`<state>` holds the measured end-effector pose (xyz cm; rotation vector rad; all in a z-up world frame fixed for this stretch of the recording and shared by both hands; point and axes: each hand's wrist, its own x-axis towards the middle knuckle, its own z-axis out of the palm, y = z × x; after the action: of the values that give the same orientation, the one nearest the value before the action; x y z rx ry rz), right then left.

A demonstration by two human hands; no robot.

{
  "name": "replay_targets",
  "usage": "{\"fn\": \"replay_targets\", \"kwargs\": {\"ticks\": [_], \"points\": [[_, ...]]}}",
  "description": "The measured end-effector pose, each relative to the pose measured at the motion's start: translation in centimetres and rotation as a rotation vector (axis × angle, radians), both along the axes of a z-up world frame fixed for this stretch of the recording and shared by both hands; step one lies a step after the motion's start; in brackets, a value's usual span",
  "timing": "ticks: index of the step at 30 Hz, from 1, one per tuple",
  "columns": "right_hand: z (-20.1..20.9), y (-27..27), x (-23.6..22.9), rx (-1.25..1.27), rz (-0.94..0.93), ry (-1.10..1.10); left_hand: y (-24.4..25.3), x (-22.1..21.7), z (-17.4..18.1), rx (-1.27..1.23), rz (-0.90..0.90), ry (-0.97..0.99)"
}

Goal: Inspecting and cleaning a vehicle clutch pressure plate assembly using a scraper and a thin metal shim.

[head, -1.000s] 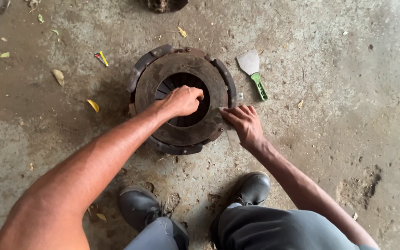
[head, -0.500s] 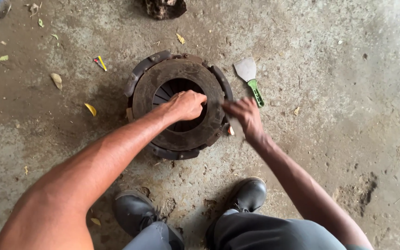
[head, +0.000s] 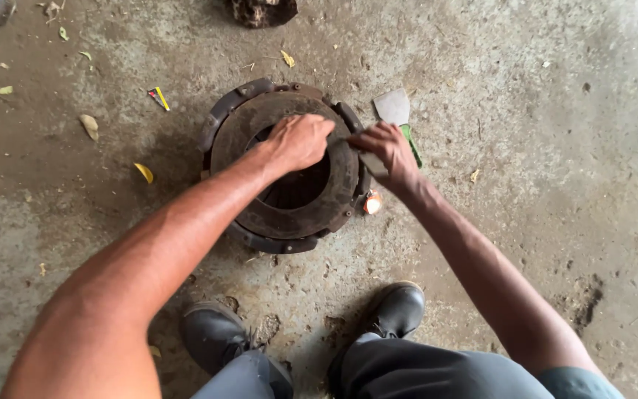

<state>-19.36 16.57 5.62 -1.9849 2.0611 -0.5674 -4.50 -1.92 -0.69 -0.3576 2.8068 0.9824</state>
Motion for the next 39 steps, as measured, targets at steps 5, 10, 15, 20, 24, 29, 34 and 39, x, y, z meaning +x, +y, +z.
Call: {"fn": "replay_targets", "kwargs": {"ticks": [5,10,15,20,24,29,34,39], "points": [[-0.1,2.5,1.1,0.025,0.007,-0.018,-0.3,0.0,2.5,-0.063,-0.014,0.083],[-0.7,2.6,1.4,0.003,-0.013,-0.016,0.4,1.0,2.2,-0.129,-0.037,0.162],[-4.4,3.4,0.9,0.047,-0.112,-0.069,0.8,0.8,3.1,-0.164,-0.135,0.114],[-0.4,4.4,3.4,-0.024,-0.062,-0.007,1.1,2.0,2.2,-0.196,-0.273,-0.065],[-1.7,1.7,1.5,-0.083,-0.083,0.081,1.8,2.8,2.2,-0.013,-0.106,-0.059],[-2.2,4.0,3.1,0.053,-0.101,0.111,1.9,2.4,3.7,-0.023,-0.155,-0.213],[-0.3,3.2,3.2,-0.074,-0.032,0.061,1.6,2.4,3.2,0.073,-0.113,-0.255],[-1.6,1.3,2.3,0.042,-0.162,-0.061,2.0,1.9,3.9,-0.071,-0.193,-0.287]]}}
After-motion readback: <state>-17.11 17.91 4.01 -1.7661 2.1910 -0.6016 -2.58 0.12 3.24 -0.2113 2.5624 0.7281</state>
